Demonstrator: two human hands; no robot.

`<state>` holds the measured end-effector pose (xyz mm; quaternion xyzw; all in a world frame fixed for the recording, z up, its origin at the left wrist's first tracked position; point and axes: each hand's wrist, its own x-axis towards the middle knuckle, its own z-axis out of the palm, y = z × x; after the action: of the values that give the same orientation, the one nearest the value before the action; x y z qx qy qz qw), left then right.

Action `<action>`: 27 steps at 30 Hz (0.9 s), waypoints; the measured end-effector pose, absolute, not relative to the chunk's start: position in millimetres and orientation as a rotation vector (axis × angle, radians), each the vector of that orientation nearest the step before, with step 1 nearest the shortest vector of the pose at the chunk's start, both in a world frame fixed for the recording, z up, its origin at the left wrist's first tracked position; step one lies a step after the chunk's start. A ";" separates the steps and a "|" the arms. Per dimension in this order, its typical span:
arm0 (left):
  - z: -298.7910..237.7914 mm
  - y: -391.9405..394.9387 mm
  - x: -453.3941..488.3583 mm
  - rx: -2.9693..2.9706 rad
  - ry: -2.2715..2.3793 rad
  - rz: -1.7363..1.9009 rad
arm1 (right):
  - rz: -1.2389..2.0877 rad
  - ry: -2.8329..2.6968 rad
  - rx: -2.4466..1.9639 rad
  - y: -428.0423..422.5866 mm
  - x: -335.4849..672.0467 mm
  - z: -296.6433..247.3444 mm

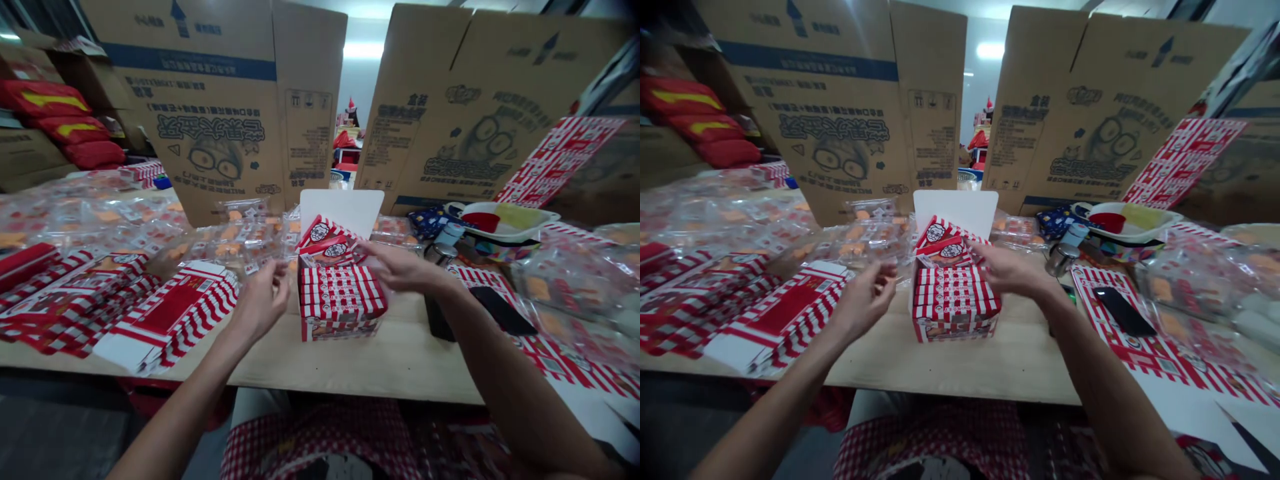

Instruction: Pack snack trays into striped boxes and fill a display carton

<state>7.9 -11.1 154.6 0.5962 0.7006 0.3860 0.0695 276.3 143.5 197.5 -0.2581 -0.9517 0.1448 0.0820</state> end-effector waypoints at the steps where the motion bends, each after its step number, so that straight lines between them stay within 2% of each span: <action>1: 164.4 3.7 9.9 1.869 2.110 1.199 | 0.401 -2.808 -0.907 155.6 280.7 199.1; 5: 184.8 78.3 39.4 2.244 1.952 0.990 | 0.411 -2.807 -1.119 183.9 277.0 179.1; 9: 172.9 127.3 64.5 2.274 1.923 0.832 | 0.413 -2.707 -1.124 186.3 269.9 151.2; 12: 159.3 128.6 61.4 2.286 1.903 0.882 | 0.434 -2.598 -1.121 187.2 276.0 147.0; 17: 143.2 99.3 38.1 2.142 1.944 1.165 | 0.636 -2.504 -1.055 191.7 285.7 150.1; 24: 153.7 103.7 31.1 2.044 1.889 1.311 | 0.404 -2.486 -1.068 208.5 267.5 169.0; 27: 146.7 111.6 28.9 1.962 1.926 1.222 | 0.415 -2.539 -1.069 216.5 264.3 183.2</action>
<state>28.9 111.6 146.7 0.6506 0.6387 0.4054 0.0666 264.3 216.5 183.2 -0.3778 -0.8969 0.1467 0.1768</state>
